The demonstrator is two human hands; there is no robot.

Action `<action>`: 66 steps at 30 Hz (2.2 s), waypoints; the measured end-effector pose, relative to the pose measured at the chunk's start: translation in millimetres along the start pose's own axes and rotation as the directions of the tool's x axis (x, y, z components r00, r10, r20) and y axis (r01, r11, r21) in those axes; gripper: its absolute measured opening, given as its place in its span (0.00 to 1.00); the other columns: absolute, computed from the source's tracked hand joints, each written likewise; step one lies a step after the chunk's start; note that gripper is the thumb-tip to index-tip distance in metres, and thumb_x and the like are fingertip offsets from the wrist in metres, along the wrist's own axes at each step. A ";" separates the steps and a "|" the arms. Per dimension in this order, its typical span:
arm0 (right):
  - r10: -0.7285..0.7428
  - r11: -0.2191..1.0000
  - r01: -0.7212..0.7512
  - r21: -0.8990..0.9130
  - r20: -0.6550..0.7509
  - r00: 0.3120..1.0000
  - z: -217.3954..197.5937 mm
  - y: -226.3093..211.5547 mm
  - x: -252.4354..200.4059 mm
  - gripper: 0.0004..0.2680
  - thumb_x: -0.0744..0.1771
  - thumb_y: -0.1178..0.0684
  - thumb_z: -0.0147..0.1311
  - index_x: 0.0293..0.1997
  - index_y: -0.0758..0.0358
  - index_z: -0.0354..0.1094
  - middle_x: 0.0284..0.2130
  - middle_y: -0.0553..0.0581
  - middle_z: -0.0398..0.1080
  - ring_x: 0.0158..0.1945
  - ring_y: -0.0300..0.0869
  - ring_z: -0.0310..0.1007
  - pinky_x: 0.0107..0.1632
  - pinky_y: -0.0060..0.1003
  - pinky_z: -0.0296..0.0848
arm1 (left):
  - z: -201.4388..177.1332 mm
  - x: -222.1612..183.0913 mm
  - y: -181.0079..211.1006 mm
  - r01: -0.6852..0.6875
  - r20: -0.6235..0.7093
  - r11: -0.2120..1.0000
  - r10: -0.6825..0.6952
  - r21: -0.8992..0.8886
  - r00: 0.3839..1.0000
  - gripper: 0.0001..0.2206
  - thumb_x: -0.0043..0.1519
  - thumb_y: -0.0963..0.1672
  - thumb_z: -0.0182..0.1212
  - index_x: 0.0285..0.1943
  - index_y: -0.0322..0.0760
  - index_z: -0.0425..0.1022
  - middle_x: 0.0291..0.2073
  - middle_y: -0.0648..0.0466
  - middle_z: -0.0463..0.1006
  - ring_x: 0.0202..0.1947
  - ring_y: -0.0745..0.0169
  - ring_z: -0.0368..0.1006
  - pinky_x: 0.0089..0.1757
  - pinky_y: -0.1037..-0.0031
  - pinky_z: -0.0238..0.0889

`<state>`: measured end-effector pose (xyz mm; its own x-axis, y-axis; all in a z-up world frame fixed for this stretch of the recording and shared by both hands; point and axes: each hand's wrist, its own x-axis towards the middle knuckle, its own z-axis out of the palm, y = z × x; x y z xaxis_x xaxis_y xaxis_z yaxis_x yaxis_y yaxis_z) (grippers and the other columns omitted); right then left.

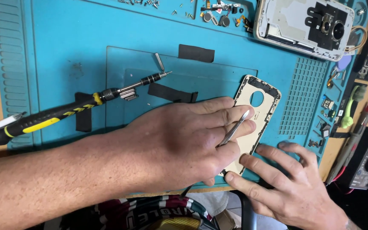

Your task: Removing old adhesive residue from a mobile phone back panel using a metal scraping tool.

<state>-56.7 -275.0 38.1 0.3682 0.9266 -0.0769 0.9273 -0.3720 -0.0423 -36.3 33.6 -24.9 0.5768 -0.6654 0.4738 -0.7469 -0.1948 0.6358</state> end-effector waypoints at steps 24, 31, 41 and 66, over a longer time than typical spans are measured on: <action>0.087 0.993 -0.086 -0.084 0.010 0.996 17.8 -16.4 -4.6 0.17 0.73 0.34 0.46 0.72 0.21 0.68 0.64 0.52 0.65 0.63 0.59 0.66 0.52 0.58 0.63 | 5.2 -1.2 -1.0 -0.028 0.003 0.994 0.028 0.104 1.000 0.22 0.71 0.42 0.68 0.69 0.14 0.74 0.69 0.29 0.78 0.76 0.31 0.71 0.75 0.45 0.63; 0.067 0.998 -0.067 -0.003 0.009 0.998 17.8 -4.3 -11.3 0.21 0.73 0.19 0.37 0.73 0.21 0.67 0.67 0.49 0.63 0.61 0.56 0.62 0.56 0.58 0.63 | 5.0 -0.7 -8.8 0.006 0.111 1.000 -0.004 -0.016 0.994 0.28 0.65 0.45 0.69 0.70 0.18 0.72 0.76 0.31 0.72 0.82 0.36 0.61 0.79 0.49 0.51; 0.146 0.976 -0.145 0.165 0.005 0.989 7.4 -14.0 -20.5 0.19 0.74 0.27 0.39 0.70 0.31 0.72 0.71 0.47 0.69 0.71 0.54 0.69 0.57 0.53 0.59 | -0.2 -1.7 -4.0 0.037 0.072 0.999 -0.036 -0.017 0.997 0.35 0.59 0.44 0.78 0.72 0.17 0.69 0.74 0.34 0.75 0.79 0.39 0.67 0.76 0.51 0.59; 0.125 0.992 -0.126 -0.009 -0.058 0.990 19.8 -15.5 -14.5 0.18 0.76 0.28 0.33 0.71 0.23 0.69 0.67 0.49 0.69 0.65 0.53 0.71 0.55 0.55 0.56 | -3.6 2.0 -4.0 0.327 0.295 0.931 -0.271 -0.161 0.916 0.26 0.79 0.49 0.41 0.82 0.29 0.63 0.84 0.43 0.60 0.85 0.42 0.49 0.69 0.60 0.59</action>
<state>-77.7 -283.8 20.2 0.4849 0.8743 -0.0234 0.8740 -0.4854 -0.0229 -31.0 35.6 -24.2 0.6333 -0.7696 0.0818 -0.4533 -0.2832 0.8452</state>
